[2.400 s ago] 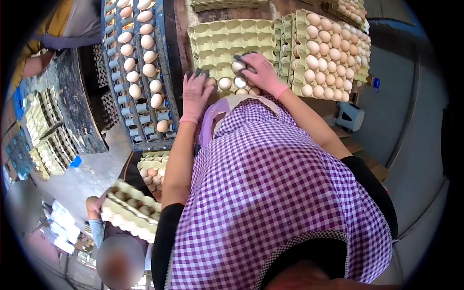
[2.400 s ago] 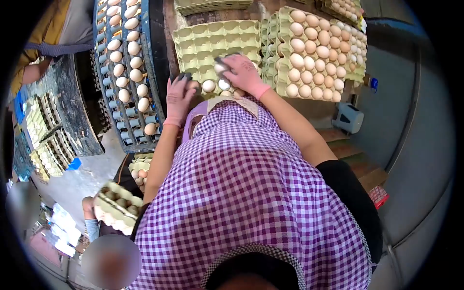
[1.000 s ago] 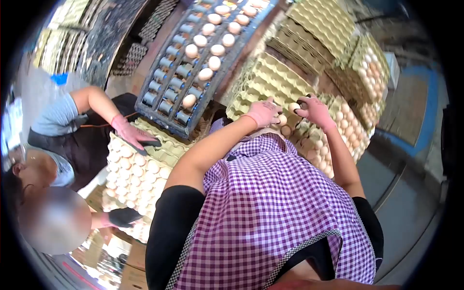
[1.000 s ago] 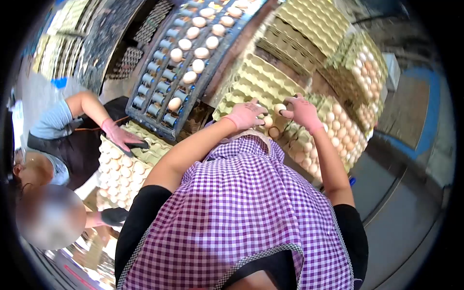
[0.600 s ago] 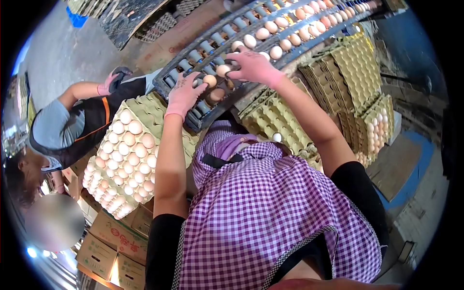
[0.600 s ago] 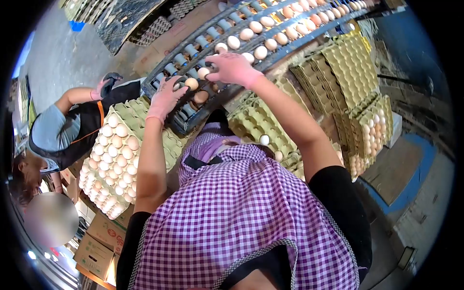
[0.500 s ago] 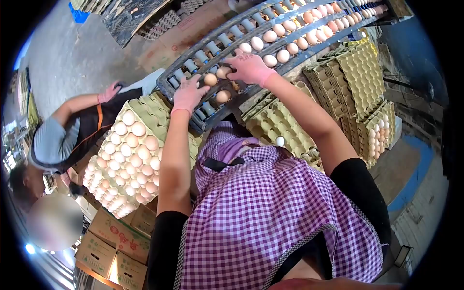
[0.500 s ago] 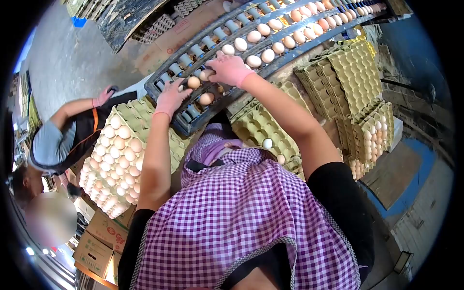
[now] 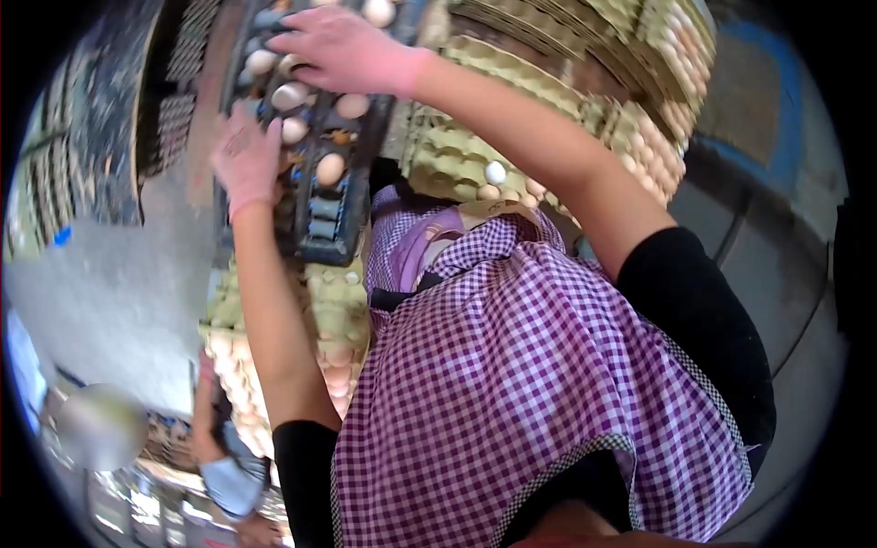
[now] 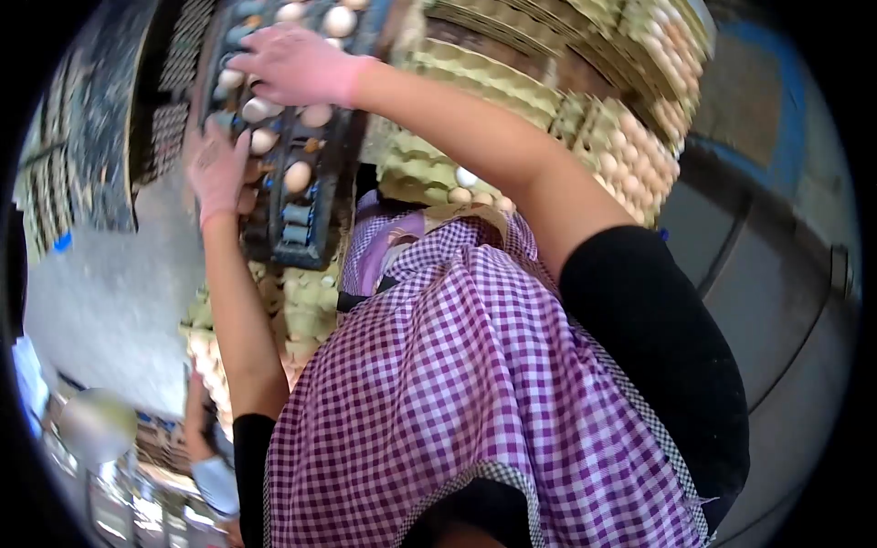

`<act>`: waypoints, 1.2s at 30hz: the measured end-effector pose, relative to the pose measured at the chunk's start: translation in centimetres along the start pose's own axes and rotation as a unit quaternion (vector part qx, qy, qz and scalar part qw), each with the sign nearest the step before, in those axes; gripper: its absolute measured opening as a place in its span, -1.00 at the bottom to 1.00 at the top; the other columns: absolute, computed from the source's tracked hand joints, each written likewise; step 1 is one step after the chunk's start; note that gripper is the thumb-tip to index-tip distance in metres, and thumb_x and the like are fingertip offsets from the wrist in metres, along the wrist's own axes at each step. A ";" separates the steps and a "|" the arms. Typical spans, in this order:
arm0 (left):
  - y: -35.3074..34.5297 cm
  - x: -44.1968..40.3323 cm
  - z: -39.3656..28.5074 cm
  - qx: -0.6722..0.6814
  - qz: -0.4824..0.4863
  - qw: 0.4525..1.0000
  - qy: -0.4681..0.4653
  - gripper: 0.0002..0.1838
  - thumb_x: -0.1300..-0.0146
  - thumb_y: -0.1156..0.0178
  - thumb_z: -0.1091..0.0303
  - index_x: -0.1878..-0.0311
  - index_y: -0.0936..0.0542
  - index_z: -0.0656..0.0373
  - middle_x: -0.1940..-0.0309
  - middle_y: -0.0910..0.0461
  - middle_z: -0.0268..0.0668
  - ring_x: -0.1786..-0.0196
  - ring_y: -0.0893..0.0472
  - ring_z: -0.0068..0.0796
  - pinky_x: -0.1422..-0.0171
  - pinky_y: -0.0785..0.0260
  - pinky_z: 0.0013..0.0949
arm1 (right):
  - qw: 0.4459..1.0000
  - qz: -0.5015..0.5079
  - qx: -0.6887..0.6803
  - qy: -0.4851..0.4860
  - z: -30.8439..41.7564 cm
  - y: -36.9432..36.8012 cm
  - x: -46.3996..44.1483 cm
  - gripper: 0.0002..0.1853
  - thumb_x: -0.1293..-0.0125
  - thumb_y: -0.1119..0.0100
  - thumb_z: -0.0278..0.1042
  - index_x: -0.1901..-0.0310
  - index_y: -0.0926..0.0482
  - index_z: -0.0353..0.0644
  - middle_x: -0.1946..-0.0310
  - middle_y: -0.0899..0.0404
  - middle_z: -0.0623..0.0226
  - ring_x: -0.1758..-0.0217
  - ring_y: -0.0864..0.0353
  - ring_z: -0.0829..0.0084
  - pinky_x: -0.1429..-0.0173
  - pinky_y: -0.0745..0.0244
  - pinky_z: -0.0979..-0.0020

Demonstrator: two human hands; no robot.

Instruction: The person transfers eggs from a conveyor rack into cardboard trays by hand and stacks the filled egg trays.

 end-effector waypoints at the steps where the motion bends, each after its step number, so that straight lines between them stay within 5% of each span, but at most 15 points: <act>1: 1.7 -0.4 -2.3 -0.149 -0.083 0.984 -0.058 -0.35 -0.28 -0.25 -0.06 -0.28 -0.50 0.21 -0.12 -0.53 0.02 -0.15 -0.57 0.01 -0.25 -0.43 -0.08 | 0.982 0.116 -0.022 -0.147 -0.8 6.3 3.0 -0.53 -0.29 -0.26 -0.13 -0.19 -0.58 -0.09 -0.11 -0.62 0.12 -0.21 -0.60 0.12 -0.30 -0.48 0.14; 4: 6.7 -1.8 -9.3 -0.021 -0.121 0.963 -0.241 -0.44 -0.23 -0.34 0.06 -0.21 -0.53 0.18 -0.10 -0.56 0.01 -0.15 -0.56 -0.01 -0.28 -0.35 -0.01 | 0.926 -0.055 -0.016 -0.374 -1.5 12.9 16.8 -0.57 -0.34 -0.27 -0.14 -0.15 -0.57 -0.18 -0.04 -0.66 0.13 -0.12 -0.64 0.06 -0.20 -0.54 0.16; 7: 6.7 1.0 -15.3 0.070 0.103 0.909 -0.397 -0.61 -0.15 -0.40 0.17 0.00 -0.61 0.09 0.02 -0.60 -0.23 -0.07 -0.56 -0.15 -0.13 -0.38 -0.08 | 0.850 0.076 0.008 -0.521 2.9 13.5 25.3 -0.58 -0.33 -0.27 -0.11 -0.15 -0.54 -0.09 0.11 -0.66 0.19 0.01 -0.66 0.12 -0.09 -0.56 0.17; 12: -3.9 7.3 -17.3 0.073 0.139 0.836 -0.526 -0.56 -0.01 -0.48 0.11 0.04 -0.57 -0.06 0.16 -0.51 -0.35 -0.04 -0.52 -0.31 -0.12 -0.36 -0.20 | 0.906 0.245 0.223 -0.265 5.6 9.5 27.5 -0.63 -0.33 -0.13 -0.19 -0.12 -0.53 -0.11 0.23 -0.63 0.41 0.02 -0.61 0.38 0.01 -0.45 0.43; 21: -6.6 8.8 -14.5 0.083 0.071 0.864 -0.491 -0.68 -0.06 -0.43 0.15 0.08 -0.63 -0.25 0.13 -0.51 -0.35 -0.09 -0.51 -0.28 -0.19 -0.33 -0.14 | 0.854 0.425 0.215 -0.211 5.9 8.0 23.5 -0.73 -0.37 -0.04 -0.30 -0.03 -0.59 -0.12 0.34 -0.63 0.41 0.19 -0.66 0.39 0.17 -0.44 0.35; 24: -5.6 9.1 -13.8 0.137 0.092 0.880 -0.445 -0.63 -0.09 -0.43 0.22 -0.01 -0.65 -0.19 0.05 -0.55 -0.26 -0.12 -0.53 -0.16 -0.17 -0.38 -0.09 | 0.893 0.341 0.035 -0.291 4.2 10.3 23.7 -0.73 -0.31 -0.12 -0.28 -0.01 -0.60 -0.11 0.28 -0.66 0.36 0.14 -0.69 0.29 0.16 -0.49 0.29; 26: -5.0 9.3 -12.4 0.327 0.174 0.885 -0.281 -0.60 -0.18 -0.39 0.34 -0.12 -0.64 -0.02 0.00 -0.56 -0.18 -0.12 -0.56 -0.14 -0.19 -0.43 -0.15 | 0.903 0.250 -0.008 -0.349 4.6 13.6 23.2 -0.66 -0.27 -0.18 -0.30 -0.07 -0.59 -0.16 0.22 -0.66 0.36 0.09 -0.69 0.33 0.08 -0.56 0.31; 27: -4.2 9.4 -12.0 0.474 0.287 0.818 -0.155 -0.55 -0.25 -0.33 0.42 -0.21 -0.57 0.21 -0.04 -0.58 -0.17 -0.14 -0.60 -0.21 -0.25 -0.45 -0.28 | 0.832 0.131 -0.241 -0.483 4.7 15.1 22.9 -0.63 -0.27 -0.17 -0.29 -0.09 -0.59 -0.20 0.19 -0.66 0.38 0.09 -0.68 0.39 0.04 -0.56 0.35; 28: -4.4 9.8 -11.6 0.581 0.338 0.738 -0.055 -0.62 -0.30 -0.27 0.38 -0.14 -0.58 0.33 -0.08 -0.54 -0.17 -0.14 -0.61 -0.32 -0.23 -0.50 -0.33 | 0.683 0.001 -0.452 -0.574 4.6 15.7 22.8 -0.60 -0.27 -0.16 -0.28 -0.11 -0.59 -0.23 0.17 -0.65 0.40 0.09 -0.67 0.45 0.01 -0.57 0.39; 30: -2.9 9.5 -12.9 0.717 0.459 0.517 0.095 -0.62 -0.36 -0.23 0.29 -0.13 -0.57 0.35 -0.08 -0.55 -0.22 -0.12 -0.60 -0.44 -0.22 -0.50 -0.38 | 0.686 0.024 -0.418 -0.595 4.7 15.4 22.9 -0.61 -0.27 -0.17 -0.24 -0.08 -0.61 -0.25 0.14 -0.65 0.36 0.08 -0.66 0.45 0.00 -0.57 0.38; 32: -2.8 8.9 -15.9 0.751 0.501 0.402 0.156 -0.60 -0.36 -0.19 0.21 -0.11 -0.58 0.30 -0.02 -0.57 -0.24 -0.11 -0.60 -0.47 -0.22 -0.50 -0.42 | 0.691 0.056 -0.357 -0.626 5.4 14.0 23.0 -0.60 -0.26 -0.19 -0.18 -0.03 -0.64 -0.28 0.08 -0.66 0.29 0.04 -0.65 0.46 -0.01 -0.58 0.36; 33: -1.2 7.9 -18.2 0.531 0.499 0.685 -0.002 -0.60 -0.34 -0.22 0.14 -0.08 -0.64 0.24 -0.02 -0.65 -0.19 -0.14 -0.64 -0.33 -0.23 -0.50 -0.34 | 0.785 0.208 -0.206 -0.546 5.9 12.9 23.0 -0.65 -0.27 -0.17 -0.16 0.10 -0.63 -0.31 0.00 -0.63 0.19 0.02 -0.67 0.31 -0.02 -0.59 0.32; 34: -5.7 9.3 -19.7 0.306 0.241 0.879 -0.276 -0.67 -0.32 -0.18 0.12 0.05 -0.70 0.16 0.03 -0.67 -0.16 -0.05 -0.68 -0.22 -0.15 -0.53 -0.33 | 0.862 0.244 0.028 -0.443 7.8 11.6 23.9 -0.73 -0.28 -0.14 -0.19 0.21 -0.63 -0.24 -0.02 -0.60 0.17 0.02 -0.68 0.21 0.02 -0.60 0.28; 35: -4.9 9.3 -21.3 0.168 0.245 0.862 -0.410 -0.75 -0.30 -0.16 0.18 0.15 -0.71 0.10 0.02 -0.65 -0.16 0.04 -0.70 -0.19 0.04 -0.58 -0.27 | 0.842 0.348 0.082 -0.405 8.2 10.4 24.6 -0.75 -0.28 -0.13 -0.20 0.18 -0.64 -0.18 0.02 -0.60 0.19 0.00 -0.68 0.22 0.04 -0.59 0.27; 36: -7.3 10.3 -22.6 0.031 0.212 0.888 -0.406 -0.82 -0.29 -0.14 0.27 0.20 -0.68 0.09 0.05 -0.61 -0.23 0.13 -0.72 -0.26 0.22 -0.59 -0.20 | 0.808 0.444 0.138 -0.360 8.6 9.4 25.2 -0.76 -0.28 -0.12 -0.21 0.14 -0.65 -0.12 0.06 -0.60 0.21 -0.01 -0.68 0.24 0.06 -0.58 0.25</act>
Point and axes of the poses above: each hand's wrist, its own x-axis away from the middle knuckle, its own y-axis out of the back of the hand, z = x × y, the point moved 2 cm from there along -x, towards the middle knuckle
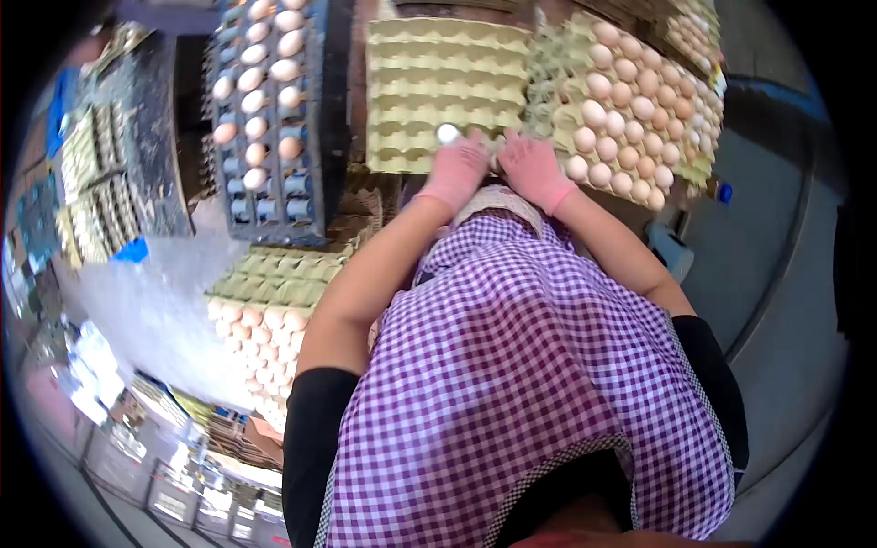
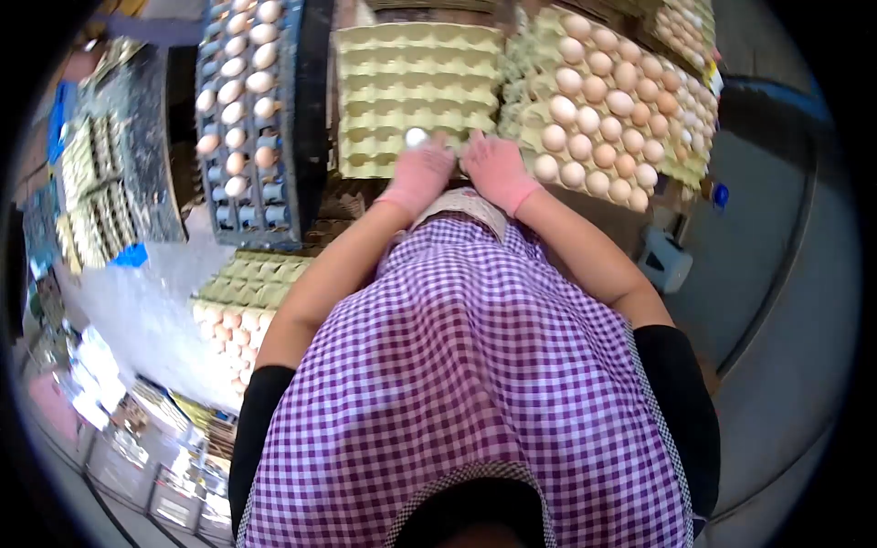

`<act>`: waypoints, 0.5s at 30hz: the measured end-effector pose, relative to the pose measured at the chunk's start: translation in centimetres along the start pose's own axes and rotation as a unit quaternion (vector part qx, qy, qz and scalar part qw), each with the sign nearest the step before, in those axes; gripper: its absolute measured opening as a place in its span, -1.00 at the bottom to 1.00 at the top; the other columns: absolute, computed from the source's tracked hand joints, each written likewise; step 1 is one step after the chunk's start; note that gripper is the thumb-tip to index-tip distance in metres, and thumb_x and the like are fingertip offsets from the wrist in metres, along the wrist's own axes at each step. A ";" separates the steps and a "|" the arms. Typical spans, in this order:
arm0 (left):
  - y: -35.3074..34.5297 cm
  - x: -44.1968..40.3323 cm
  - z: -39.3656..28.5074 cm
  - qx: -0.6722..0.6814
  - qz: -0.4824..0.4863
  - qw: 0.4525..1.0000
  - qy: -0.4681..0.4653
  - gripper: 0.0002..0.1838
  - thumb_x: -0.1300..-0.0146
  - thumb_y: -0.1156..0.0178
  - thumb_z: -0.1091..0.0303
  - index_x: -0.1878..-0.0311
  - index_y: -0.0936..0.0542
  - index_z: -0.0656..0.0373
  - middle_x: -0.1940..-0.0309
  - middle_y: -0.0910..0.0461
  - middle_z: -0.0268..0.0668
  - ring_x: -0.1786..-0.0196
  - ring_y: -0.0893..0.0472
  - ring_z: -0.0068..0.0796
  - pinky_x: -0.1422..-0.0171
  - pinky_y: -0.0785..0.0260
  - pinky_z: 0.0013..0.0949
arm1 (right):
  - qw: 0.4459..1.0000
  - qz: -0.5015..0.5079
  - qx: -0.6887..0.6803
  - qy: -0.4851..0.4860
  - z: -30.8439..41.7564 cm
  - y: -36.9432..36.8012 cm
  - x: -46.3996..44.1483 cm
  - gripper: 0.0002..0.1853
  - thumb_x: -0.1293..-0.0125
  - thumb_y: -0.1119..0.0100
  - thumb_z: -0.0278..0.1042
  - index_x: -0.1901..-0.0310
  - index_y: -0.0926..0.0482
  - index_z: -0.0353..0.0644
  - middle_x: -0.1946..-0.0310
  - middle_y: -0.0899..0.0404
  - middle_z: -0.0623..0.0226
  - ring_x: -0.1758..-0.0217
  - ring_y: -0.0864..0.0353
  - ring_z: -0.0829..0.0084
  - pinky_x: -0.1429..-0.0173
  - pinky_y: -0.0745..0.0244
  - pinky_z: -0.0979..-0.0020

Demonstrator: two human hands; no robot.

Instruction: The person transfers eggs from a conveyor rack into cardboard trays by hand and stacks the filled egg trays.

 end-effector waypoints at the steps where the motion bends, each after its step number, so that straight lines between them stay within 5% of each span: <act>1: -2.7 -0.8 -0.6 -0.016 -0.049 0.999 -0.012 -0.83 -0.30 -0.09 0.34 0.18 -0.67 0.07 0.06 -0.58 -0.22 0.15 -0.71 -0.27 0.32 -0.58 -0.17 | 1.000 -0.010 0.009 0.020 0.1 -1.7 0.0 -0.76 -0.28 -0.12 -0.21 0.14 -0.65 -0.12 0.06 -0.60 0.21 -0.01 -0.68 0.24 0.06 -0.58 0.25; 5: -1.9 -0.2 -1.0 -0.003 -0.033 0.999 -0.029 -0.80 -0.37 -0.11 0.22 0.10 -0.63 0.07 0.02 -0.54 -0.22 0.09 -0.70 -0.28 0.24 -0.58 -0.17 | 0.992 -0.049 0.064 0.095 -3.8 -3.9 0.7 -0.71 -0.25 -0.15 -0.21 0.03 -0.63 -0.06 0.01 -0.61 0.21 -0.04 -0.68 0.29 0.06 -0.56 0.27; 8: 0.9 1.0 -0.6 0.278 -0.103 0.955 0.027 -0.50 -0.27 -0.25 -0.05 -0.14 -0.52 0.07 -0.07 -0.57 -0.08 -0.04 -0.67 -0.09 -0.09 -0.52 -0.15 | 0.996 0.038 -0.064 0.048 -5.5 3.0 1.2 -0.57 -0.21 -0.27 -0.14 -0.08 -0.59 -0.15 -0.04 -0.61 0.15 -0.11 -0.65 0.22 -0.11 -0.53 0.24; 10: 4.8 1.7 1.8 0.416 -0.044 0.900 0.122 -0.43 -0.27 -0.27 -0.04 -0.21 -0.50 0.13 -0.08 -0.62 0.02 -0.13 -0.63 0.03 -0.21 -0.46 -0.08 | 0.983 0.085 -0.164 -0.011 -6.0 7.4 0.3 -0.44 -0.17 -0.37 -0.09 -0.16 -0.57 -0.21 -0.09 -0.61 0.09 -0.16 -0.62 0.14 -0.24 -0.50 0.22; 12: 6.8 3.6 6.0 0.471 -0.148 0.842 0.218 -0.39 -0.25 -0.29 -0.03 -0.23 -0.49 0.19 -0.07 -0.64 0.09 -0.18 -0.60 0.10 -0.28 -0.42 -0.03 | 0.886 0.068 -0.449 0.091 -5.4 11.1 -4.2 -0.33 -0.21 -0.35 -0.07 -0.29 -0.49 -0.24 -0.17 -0.59 0.03 -0.23 -0.58 0.06 -0.33 -0.45 0.20; 15: 8.6 10.4 12.6 0.339 -0.291 0.809 0.381 -0.38 -0.27 -0.29 -0.04 -0.26 -0.49 0.17 -0.13 -0.61 0.10 -0.21 -0.59 0.11 -0.30 -0.40 -0.02 | 0.904 -0.061 -0.337 0.256 2.7 14.5 -12.6 -0.33 -0.25 -0.32 -0.06 -0.33 -0.45 -0.22 -0.19 -0.58 -0.04 -0.25 -0.57 0.01 -0.37 -0.42 0.18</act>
Point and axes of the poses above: each hand's wrist, its own x-axis away from the middle knuckle, its own y-axis out of the back of the hand, z = x × y, the point moved 2 cm from there along -x, towards the middle knuckle
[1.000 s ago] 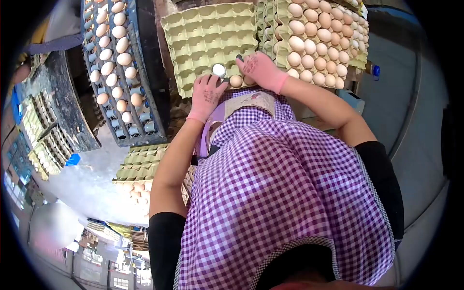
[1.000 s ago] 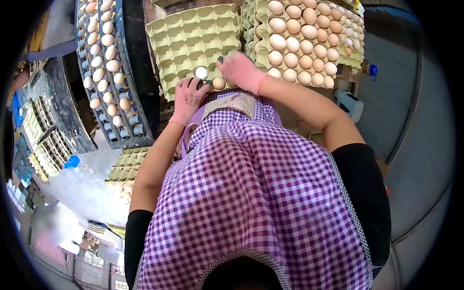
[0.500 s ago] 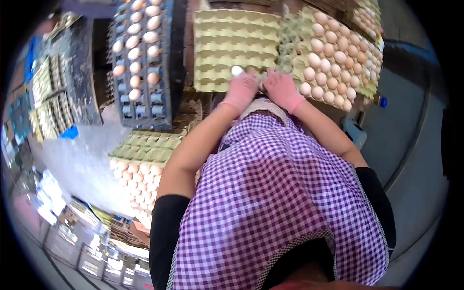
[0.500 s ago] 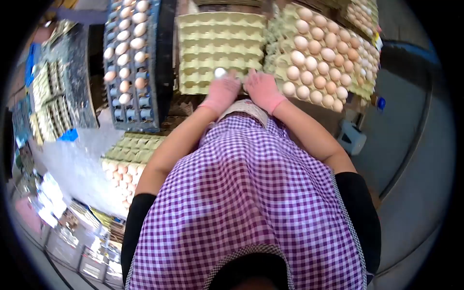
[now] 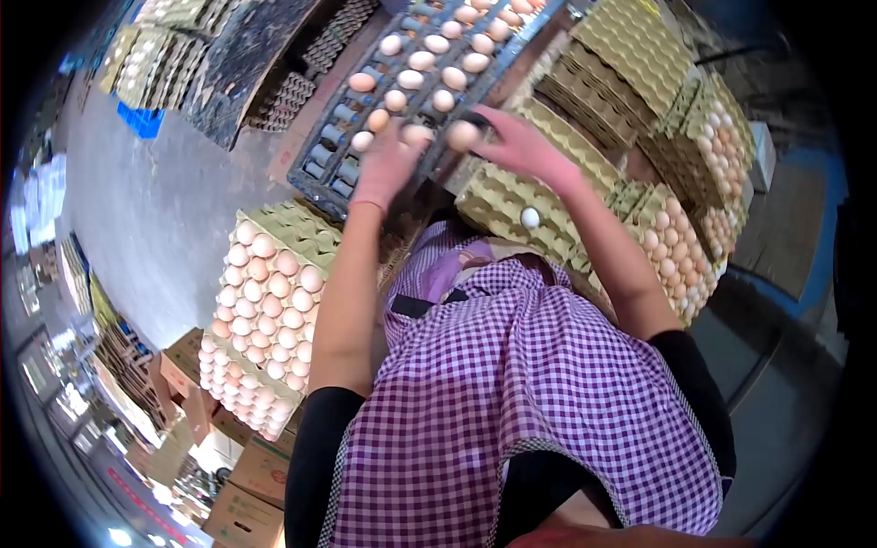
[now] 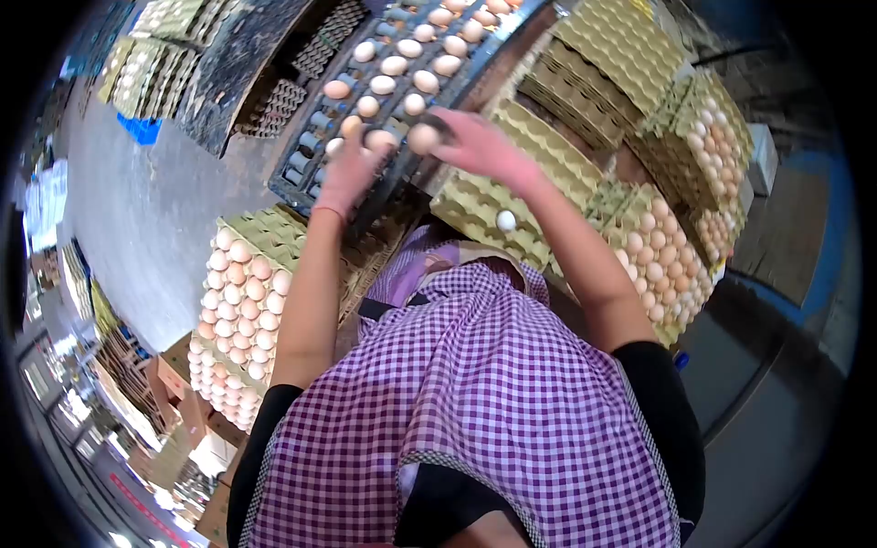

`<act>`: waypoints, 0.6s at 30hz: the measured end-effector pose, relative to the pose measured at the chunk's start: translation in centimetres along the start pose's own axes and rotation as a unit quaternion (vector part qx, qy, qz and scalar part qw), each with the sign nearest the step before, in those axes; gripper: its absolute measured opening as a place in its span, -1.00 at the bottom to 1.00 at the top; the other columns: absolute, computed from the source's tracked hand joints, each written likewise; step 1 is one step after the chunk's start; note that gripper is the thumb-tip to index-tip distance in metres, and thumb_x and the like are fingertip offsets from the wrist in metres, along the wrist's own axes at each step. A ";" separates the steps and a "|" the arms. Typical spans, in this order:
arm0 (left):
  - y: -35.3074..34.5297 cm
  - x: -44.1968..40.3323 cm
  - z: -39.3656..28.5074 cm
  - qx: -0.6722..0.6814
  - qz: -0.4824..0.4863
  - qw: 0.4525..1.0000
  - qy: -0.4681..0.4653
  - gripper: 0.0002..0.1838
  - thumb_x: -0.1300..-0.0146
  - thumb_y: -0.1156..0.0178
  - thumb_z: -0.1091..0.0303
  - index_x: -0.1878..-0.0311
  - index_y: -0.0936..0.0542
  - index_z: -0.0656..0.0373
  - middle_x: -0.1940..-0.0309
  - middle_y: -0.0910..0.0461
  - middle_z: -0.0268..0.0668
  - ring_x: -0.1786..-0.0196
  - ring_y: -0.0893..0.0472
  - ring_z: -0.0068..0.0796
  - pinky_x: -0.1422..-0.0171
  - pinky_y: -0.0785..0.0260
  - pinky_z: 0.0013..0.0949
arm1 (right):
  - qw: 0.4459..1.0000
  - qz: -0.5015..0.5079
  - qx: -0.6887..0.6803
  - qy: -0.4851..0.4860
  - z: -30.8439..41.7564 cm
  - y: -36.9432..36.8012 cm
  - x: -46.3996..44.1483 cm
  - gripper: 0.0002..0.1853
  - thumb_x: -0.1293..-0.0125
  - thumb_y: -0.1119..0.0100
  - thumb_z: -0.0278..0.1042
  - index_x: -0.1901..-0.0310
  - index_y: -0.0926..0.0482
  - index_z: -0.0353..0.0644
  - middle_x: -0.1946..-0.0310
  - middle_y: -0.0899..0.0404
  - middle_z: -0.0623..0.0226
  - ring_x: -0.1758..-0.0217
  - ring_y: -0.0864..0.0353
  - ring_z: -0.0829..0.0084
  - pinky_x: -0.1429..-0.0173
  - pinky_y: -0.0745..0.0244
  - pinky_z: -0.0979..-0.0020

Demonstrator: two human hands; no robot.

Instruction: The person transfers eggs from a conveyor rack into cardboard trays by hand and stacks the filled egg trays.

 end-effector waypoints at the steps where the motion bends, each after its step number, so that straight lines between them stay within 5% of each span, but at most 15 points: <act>1: 1.5 -0.6 1.5 -0.016 -0.035 0.999 0.028 -0.38 -0.29 -0.26 -0.06 -0.28 -0.48 0.15 -0.15 -0.60 0.09 -0.22 -0.58 0.12 -0.31 -0.40 0.00 | 0.997 -0.013 0.067 0.047 0.0 -1.1 -3.2 -0.34 -0.26 -0.30 -0.06 -0.33 -0.45 -0.20 -0.18 -0.59 -0.04 -0.25 -0.57 -0.01 -0.35 -0.43 0.16; 3: 1.3 -3.1 7.8 -0.049 -0.079 0.993 0.069 -0.36 -0.30 -0.26 -0.05 -0.34 -0.45 0.13 -0.18 -0.59 0.04 -0.28 -0.53 0.06 -0.35 -0.37 -0.03 | 0.983 -0.003 0.157 0.096 0.7 -2.6 -8.9 -0.39 -0.28 -0.25 -0.07 -0.32 -0.43 -0.14 -0.14 -0.62 0.00 -0.21 -0.59 -0.01 -0.29 -0.47 0.11; 6: 1.5 -5.7 6.9 -0.047 -0.044 0.992 0.107 -0.35 -0.31 -0.25 -0.04 -0.37 -0.44 0.09 -0.27 -0.53 -0.03 -0.37 -0.47 -0.02 -0.42 -0.31 -0.05 | 0.954 0.009 0.301 -0.002 0.8 -2.3 -13.7 -0.70 -0.35 -0.03 -0.19 -0.03 -0.51 -0.12 -0.04 -0.68 0.14 -0.14 -0.67 0.12 -0.18 -0.54 0.13; 11: -0.1 -9.2 3.9 -0.196 -0.065 0.978 0.017 -0.26 -0.31 -0.22 -0.08 -0.50 -0.31 -0.05 -0.37 -0.47 -0.08 -0.44 -0.40 -0.02 -0.47 -0.30 -0.12 | 0.931 -0.007 0.365 0.004 -2.9 -1.0 -17.3 -0.70 -0.33 -0.09 -0.19 0.01 -0.56 -0.17 0.00 -0.68 0.07 -0.12 -0.68 0.11 -0.11 -0.59 0.12; 15: 2.6 -6.1 -1.0 -0.215 -0.011 0.962 0.169 -0.20 -0.18 -0.38 -0.05 -0.42 -0.31 0.03 -0.33 -0.35 0.02 -0.31 -0.51 0.11 -0.35 -0.43 0.00 | 0.939 -0.121 0.323 0.018 0.5 0.3 -8.8 -0.64 -0.25 -0.22 -0.21 -0.03 -0.47 -0.14 0.08 -0.65 0.12 -0.04 -0.70 0.11 -0.05 -0.62 0.12; 17: 2.1 -5.4 0.3 -0.266 -0.033 0.947 0.179 -0.31 -0.13 -0.41 0.09 -0.25 -0.37 0.14 -0.23 -0.36 0.03 -0.22 -0.59 0.15 -0.25 -0.55 0.00 | 0.945 -0.015 0.327 -0.021 -0.4 -1.6 -5.3 -0.45 -0.15 -0.35 -0.15 -0.16 -0.43 -0.11 -0.03 -0.55 0.15 -0.04 -0.68 0.14 0.02 -0.60 0.15; 18: 2.5 -5.0 1.1 -0.293 -0.029 0.938 0.182 -0.25 -0.10 -0.44 -0.04 -0.26 -0.36 0.13 -0.23 -0.37 0.01 -0.22 -0.59 0.16 -0.25 -0.55 0.01 | 0.948 -0.023 0.315 0.029 -1.5 -3.2 -4.6 -0.41 -0.14 -0.38 -0.11 -0.18 -0.43 -0.09 -0.06 -0.54 0.14 -0.05 -0.67 0.15 0.03 -0.59 0.15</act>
Point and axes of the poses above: each hand's wrist, its own x-axis away from the middle knuckle, its own y-axis out of the back of the hand, z = x × y, the point moved 2 cm from there along -x, towards the middle knuckle
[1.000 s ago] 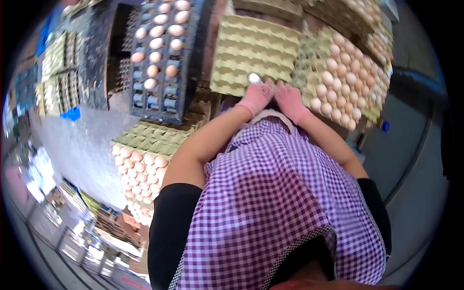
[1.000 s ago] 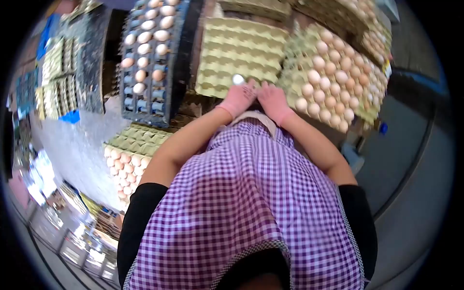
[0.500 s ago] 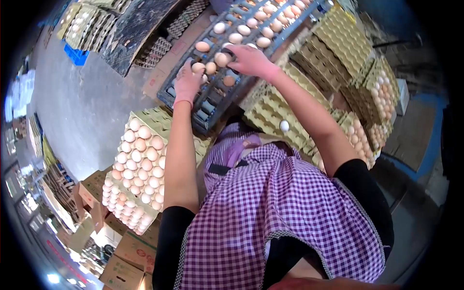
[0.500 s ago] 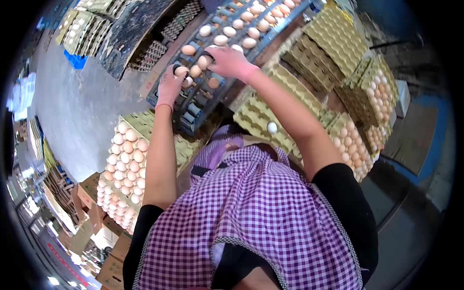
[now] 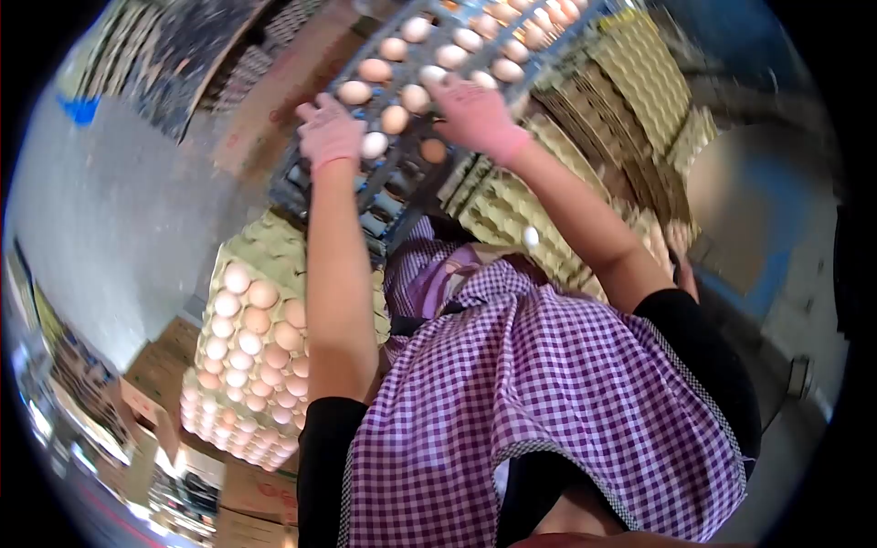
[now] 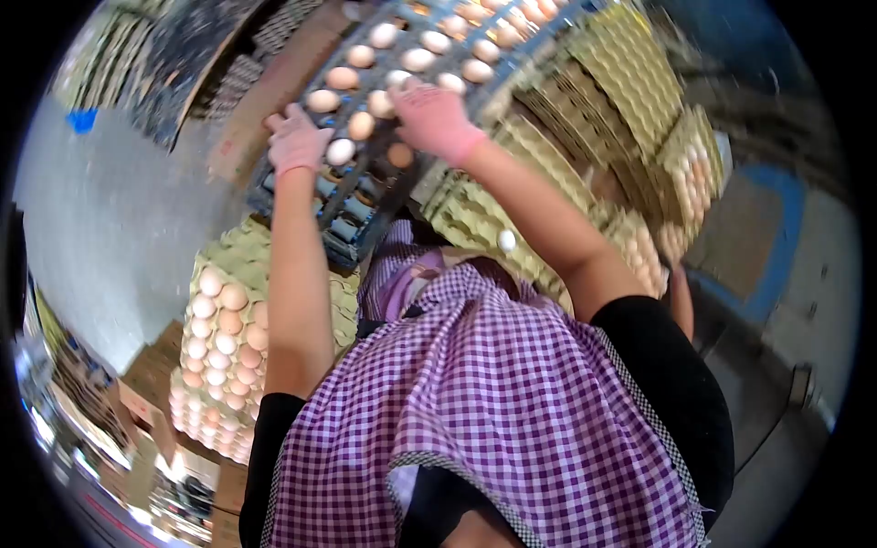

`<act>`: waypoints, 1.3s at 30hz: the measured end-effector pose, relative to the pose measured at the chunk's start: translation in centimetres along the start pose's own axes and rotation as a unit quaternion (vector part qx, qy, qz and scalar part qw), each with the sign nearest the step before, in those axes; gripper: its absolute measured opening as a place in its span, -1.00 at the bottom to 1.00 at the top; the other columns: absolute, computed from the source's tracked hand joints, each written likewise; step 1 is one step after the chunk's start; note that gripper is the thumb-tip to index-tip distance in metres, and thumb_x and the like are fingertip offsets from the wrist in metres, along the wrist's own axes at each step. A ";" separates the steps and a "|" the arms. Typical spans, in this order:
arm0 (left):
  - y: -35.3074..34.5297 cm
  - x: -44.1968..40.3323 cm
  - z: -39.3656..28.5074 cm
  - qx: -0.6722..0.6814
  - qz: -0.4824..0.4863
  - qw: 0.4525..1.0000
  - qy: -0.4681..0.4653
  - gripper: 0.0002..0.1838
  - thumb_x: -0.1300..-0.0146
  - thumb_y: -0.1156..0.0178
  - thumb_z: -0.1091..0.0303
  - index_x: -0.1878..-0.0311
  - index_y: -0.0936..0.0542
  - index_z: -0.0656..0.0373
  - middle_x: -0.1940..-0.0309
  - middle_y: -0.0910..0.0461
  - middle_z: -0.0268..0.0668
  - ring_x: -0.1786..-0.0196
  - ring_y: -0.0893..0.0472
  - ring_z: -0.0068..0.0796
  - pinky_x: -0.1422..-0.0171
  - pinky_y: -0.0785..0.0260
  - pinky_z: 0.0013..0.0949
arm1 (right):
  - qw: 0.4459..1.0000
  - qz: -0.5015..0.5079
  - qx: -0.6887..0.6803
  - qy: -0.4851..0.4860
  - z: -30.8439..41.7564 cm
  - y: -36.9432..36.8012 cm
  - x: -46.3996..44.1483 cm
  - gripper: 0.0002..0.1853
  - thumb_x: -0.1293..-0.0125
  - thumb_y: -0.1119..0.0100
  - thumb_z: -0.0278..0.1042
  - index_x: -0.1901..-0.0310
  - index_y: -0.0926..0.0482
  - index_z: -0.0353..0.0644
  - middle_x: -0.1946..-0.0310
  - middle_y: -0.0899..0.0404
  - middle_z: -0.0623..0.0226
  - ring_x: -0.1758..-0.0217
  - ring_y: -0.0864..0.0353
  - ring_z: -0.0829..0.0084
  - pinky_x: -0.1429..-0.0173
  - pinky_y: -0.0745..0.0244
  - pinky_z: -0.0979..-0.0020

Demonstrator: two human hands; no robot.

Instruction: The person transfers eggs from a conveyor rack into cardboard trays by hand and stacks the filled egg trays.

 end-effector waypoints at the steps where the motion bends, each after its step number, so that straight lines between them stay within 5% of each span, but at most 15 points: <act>1: -0.7 -0.7 1.6 -0.025 -0.005 1.000 0.002 -0.16 -0.07 -0.45 -0.17 -0.26 -0.36 0.14 -0.23 -0.39 0.04 -0.24 -0.58 0.16 -0.25 -0.55 0.02 | 0.999 -0.024 -0.013 0.044 0.5 -1.6 0.3 -0.37 -0.12 -0.41 -0.07 -0.20 -0.43 -0.08 -0.09 -0.54 0.13 -0.07 -0.65 0.15 0.05 -0.58 0.15; 5: 0.6 1.4 3.1 -0.064 -0.024 0.997 0.028 -0.25 -0.17 -0.35 -0.22 -0.20 -0.42 0.19 -0.23 -0.46 0.02 -0.22 -0.57 0.09 -0.21 -0.50 0.11 | 0.981 -0.178 -0.032 0.074 -0.1 -1.6 1.7 -0.48 -0.19 -0.37 -0.04 -0.13 -0.49 -0.07 -0.10 -0.52 0.15 -0.09 -0.61 0.15 -0.01 -0.54 0.19; 7: 1.8 4.9 2.1 -0.044 -0.110 0.992 -0.051 -0.33 -0.27 -0.30 -0.11 -0.22 -0.43 0.21 -0.24 -0.48 -0.01 -0.20 -0.58 0.04 -0.19 -0.48 0.07 | 0.985 -0.158 -0.072 0.006 -0.8 1.7 5.7 -0.54 -0.22 -0.34 -0.05 -0.08 -0.53 -0.06 -0.05 -0.55 0.21 -0.08 -0.61 0.17 -0.02 -0.54 0.20; 9: 0.5 7.4 3.2 0.083 -0.089 0.972 -0.201 -0.45 -0.38 -0.18 0.00 -0.25 -0.47 0.22 -0.27 -0.49 0.08 -0.32 -0.49 0.07 -0.27 -0.42 0.02 | 0.983 -0.153 -0.062 -0.076 -0.6 -1.2 10.5 -0.58 -0.22 -0.34 -0.07 -0.05 -0.56 -0.06 0.03 -0.56 0.25 -0.03 -0.61 0.21 -0.01 -0.54 0.20; 11: -2.2 12.6 2.4 0.155 0.113 0.965 -0.178 -0.42 -0.39 -0.17 0.00 -0.26 -0.48 0.29 -0.26 -0.49 0.06 -0.33 -0.46 0.04 -0.32 -0.38 0.00 | 0.993 0.048 -0.063 -0.086 0.6 -4.0 15.1 -0.55 -0.19 -0.36 -0.03 -0.05 -0.57 -0.07 0.09 -0.55 0.26 -0.01 -0.60 0.23 -0.01 -0.52 0.21; 13: -10.0 16.4 2.5 0.238 0.114 0.950 -0.168 -0.36 -0.38 -0.18 0.02 -0.29 -0.41 0.39 -0.25 -0.47 0.17 -0.33 -0.45 0.13 -0.39 -0.33 -0.01 | 0.987 0.159 0.003 -0.031 1.5 -7.5 18.4 -0.46 -0.12 -0.42 -0.05 -0.11 -0.53 -0.05 0.05 -0.51 0.26 -0.04 -0.57 0.25 -0.02 -0.50 0.23; 17: -20.3 15.6 4.1 0.222 0.265 0.938 0.010 -0.06 -0.25 -0.24 -0.10 -0.43 -0.19 0.48 -0.28 -0.37 0.30 -0.37 -0.38 0.27 -0.46 -0.26 0.01 | 0.989 0.143 -0.017 -0.046 3.2 -10.5 18.4 -0.37 -0.07 -0.48 -0.10 -0.17 -0.47 -0.03 -0.05 -0.45 0.25 -0.11 -0.54 0.24 -0.04 -0.49 0.25; 21: -20.0 14.5 4.2 0.236 0.289 0.928 -0.001 -0.17 -0.23 -0.25 -0.08 -0.30 -0.30 0.48 -0.26 -0.42 0.28 -0.34 -0.41 0.26 -0.45 -0.27 0.05 | 0.979 0.184 -0.065 -0.056 2.1 -10.3 17.6 -0.39 -0.08 -0.47 -0.14 -0.16 -0.46 -0.04 -0.11 -0.43 0.21 -0.13 -0.55 0.21 -0.09 -0.50 0.20; 23: -17.8 14.7 4.0 0.215 0.273 0.938 0.019 -0.22 -0.19 -0.32 -0.03 -0.23 -0.35 0.45 -0.23 -0.45 0.26 -0.33 -0.43 0.21 -0.41 -0.31 0.02 | 0.977 0.112 -0.159 -0.088 2.2 -9.7 17.9 -0.48 -0.14 -0.39 -0.07 -0.10 -0.50 -0.06 -0.11 -0.45 0.17 -0.13 -0.59 0.17 -0.14 -0.51 0.19; 25: -17.0 16.6 3.7 0.314 0.257 0.913 0.050 -0.25 -0.13 -0.41 0.06 -0.21 -0.38 0.42 -0.16 -0.51 0.22 -0.26 -0.50 0.15 -0.35 -0.36 -0.04 | 0.955 0.160 -0.198 -0.151 1.6 -8.8 19.1 -0.53 -0.20 -0.30 0.00 -0.04 -0.57 -0.12 -0.09 -0.52 0.10 -0.11 -0.61 0.12 -0.19 -0.51 0.18; 27: -15.5 16.4 2.9 0.355 0.247 0.900 0.063 -0.35 -0.13 -0.42 0.23 -0.20 -0.41 0.37 -0.10 -0.58 0.10 -0.18 -0.58 -0.01 -0.29 -0.41 -0.16 | 0.918 0.171 -0.288 -0.212 0.1 -8.8 19.5 -0.53 -0.23 -0.26 0.02 -0.03 -0.62 -0.15 -0.08 -0.57 0.06 -0.10 -0.62 0.08 -0.20 -0.51 0.16; 29: -16.2 15.6 2.8 0.516 0.247 0.820 -0.002 -0.51 -0.20 -0.37 0.42 -0.17 -0.49 0.34 -0.04 -0.63 -0.16 -0.05 -0.62 -0.36 -0.20 -0.46 -0.32 | 0.904 0.140 -0.329 -0.235 -0.9 -8.3 19.8 -0.56 -0.25 -0.26 -0.01 0.03 -0.66 -0.23 0.02 -0.65 0.02 -0.06 -0.64 0.07 -0.16 -0.51 0.18; 33: -13.4 13.1 2.1 0.523 0.252 0.813 -0.044 -0.51 -0.24 -0.28 0.49 -0.24 -0.50 0.35 -0.08 -0.63 -0.25 -0.08 -0.61 -0.45 -0.21 -0.46 -0.37 | 0.812 0.117 -0.518 -0.242 -2.4 -5.9 18.1 -0.60 -0.37 -0.24 -0.08 0.04 -0.67 -0.32 0.13 -0.73 0.11 0.14 -0.70 0.31 0.00 -0.56 0.34; 35: -10.4 12.1 1.5 0.534 0.242 0.809 -0.041 -0.47 -0.17 -0.31 0.46 -0.24 -0.52 0.35 -0.06 -0.65 -0.17 -0.10 -0.61 -0.36 -0.25 -0.43 -0.32 | 0.638 0.090 -0.717 -0.265 -2.6 -4.1 17.4 -0.60 -0.46 -0.18 -0.16 -0.11 -0.59 -0.33 0.04 -0.70 0.18 0.09 -0.70 0.41 0.03 -0.63 0.39; 39: -8.1 9.4 4.2 0.552 0.199 0.809 -0.013 -0.41 -0.19 -0.31 0.43 -0.31 -0.47 0.37 -0.13 -0.59 -0.16 -0.14 -0.58 -0.34 -0.26 -0.43 -0.30 | 0.309 0.001 -0.926 -0.219 -3.4 -1.7 16.7 -0.51 -0.50 -0.08 -0.21 -0.37 -0.38 -0.24 -0.19 -0.58 -0.01 -0.05 -0.71 0.08 0.04 -0.75 0.19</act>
Point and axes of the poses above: each hand's wrist, its own x-axis away from the middle knuckle, its own y-axis out of the back of the hand, z = x × y, the point moved 2 cm from there along -x, towards the middle knuckle
